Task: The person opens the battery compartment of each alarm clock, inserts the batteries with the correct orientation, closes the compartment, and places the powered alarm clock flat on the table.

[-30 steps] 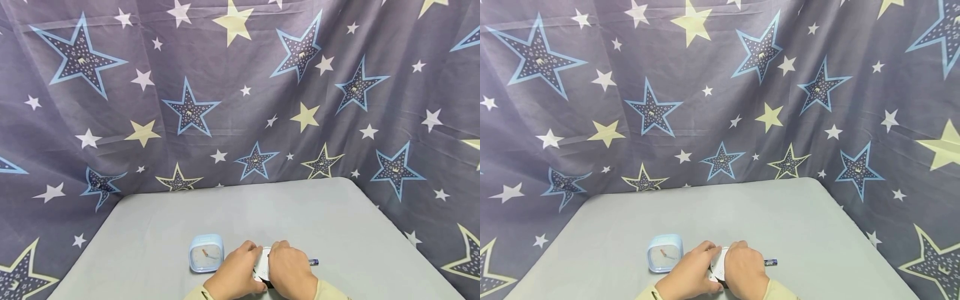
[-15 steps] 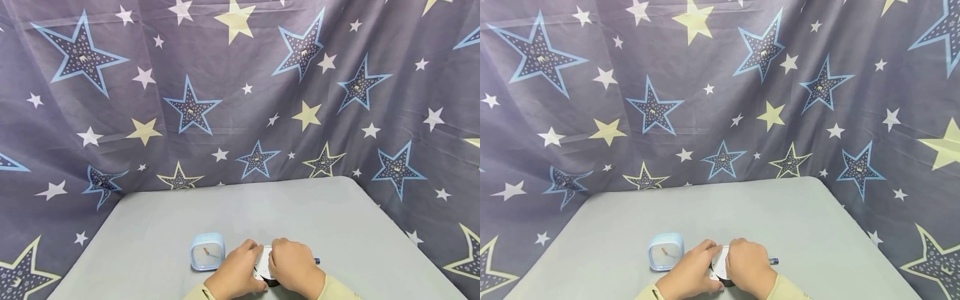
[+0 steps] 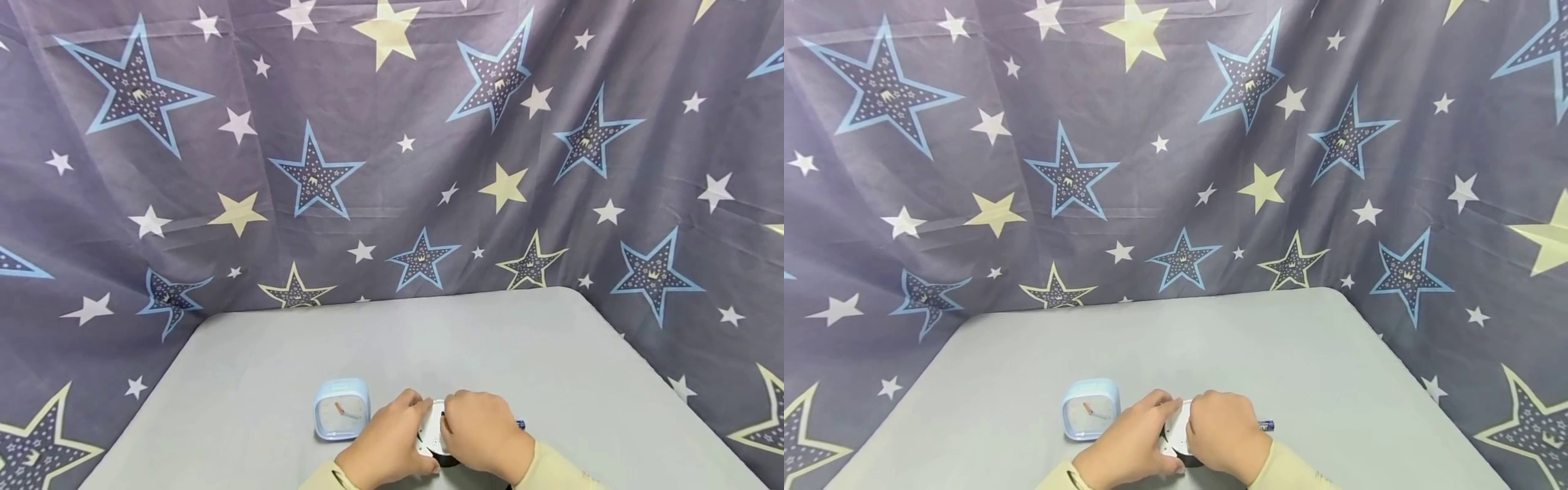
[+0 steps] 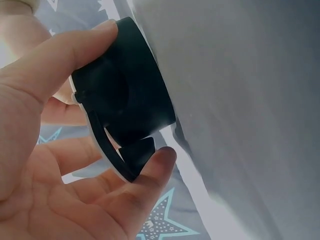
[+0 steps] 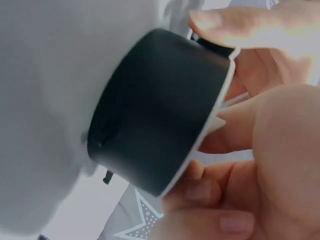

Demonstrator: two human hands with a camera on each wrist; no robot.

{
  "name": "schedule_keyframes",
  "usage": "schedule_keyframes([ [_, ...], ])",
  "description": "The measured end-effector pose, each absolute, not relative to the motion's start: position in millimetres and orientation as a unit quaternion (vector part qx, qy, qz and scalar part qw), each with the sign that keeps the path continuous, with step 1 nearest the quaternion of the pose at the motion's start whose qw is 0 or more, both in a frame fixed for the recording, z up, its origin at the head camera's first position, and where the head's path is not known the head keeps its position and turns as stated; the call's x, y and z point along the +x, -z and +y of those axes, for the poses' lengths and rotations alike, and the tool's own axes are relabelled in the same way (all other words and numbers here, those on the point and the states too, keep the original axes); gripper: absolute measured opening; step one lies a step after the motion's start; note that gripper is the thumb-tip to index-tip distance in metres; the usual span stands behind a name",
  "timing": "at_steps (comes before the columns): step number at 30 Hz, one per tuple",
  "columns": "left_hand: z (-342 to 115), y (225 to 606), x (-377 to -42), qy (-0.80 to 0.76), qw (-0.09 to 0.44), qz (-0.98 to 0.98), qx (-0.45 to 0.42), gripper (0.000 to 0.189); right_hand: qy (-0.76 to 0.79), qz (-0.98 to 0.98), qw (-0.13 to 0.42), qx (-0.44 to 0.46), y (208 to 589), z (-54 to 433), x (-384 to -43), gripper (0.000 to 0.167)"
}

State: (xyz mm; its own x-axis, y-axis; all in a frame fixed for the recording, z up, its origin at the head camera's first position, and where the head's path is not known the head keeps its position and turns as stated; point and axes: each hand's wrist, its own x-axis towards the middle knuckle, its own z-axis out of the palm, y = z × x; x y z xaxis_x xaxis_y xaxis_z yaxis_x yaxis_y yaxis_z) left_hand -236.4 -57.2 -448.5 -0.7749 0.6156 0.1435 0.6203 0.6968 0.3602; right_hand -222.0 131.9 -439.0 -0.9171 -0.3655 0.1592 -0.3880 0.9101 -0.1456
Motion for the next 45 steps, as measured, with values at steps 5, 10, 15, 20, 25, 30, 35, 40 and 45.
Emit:
schedule_keyframes([
  [5,-58,447,-236,0.190,0.007,-0.925,-0.330,0.094,-0.136,-0.973,0.048,0.181,431,136,-224,0.029],
  [10,-58,446,-236,0.186,0.006,-0.927,-0.327,0.095,-0.166,-0.969,0.062,0.171,428,137,-226,0.031],
  [15,-57,446,-235,0.188,0.007,-0.926,-0.329,0.095,-0.205,-0.961,0.065,0.172,425,140,-229,0.027],
  [20,-58,447,-235,0.187,0.016,-0.925,-0.330,0.095,-0.237,-0.953,0.063,0.175,422,145,-233,0.023],
  [25,-57,447,-234,0.186,0.017,-0.926,-0.328,0.096,-0.250,-0.948,0.086,0.174,418,149,-238,0.016],
  [30,-57,448,-234,0.185,0.022,-0.925,-0.330,0.095,-0.269,-0.946,0.092,0.154,418,152,-242,0.009],
  [35,-56,448,-233,0.182,0.022,-0.926,-0.331,0.094,-0.289,-0.944,0.088,0.131,419,157,-246,0.006],
  [40,-56,448,-232,0.176,0.029,-0.926,-0.332,0.095,-0.299,-0.941,0.099,0.126,421,163,-251,0.005],
  [45,-56,446,-233,0.176,0.030,-0.927,-0.330,0.096,-0.302,-0.942,0.097,0.107,423,167,-255,0.004],
])
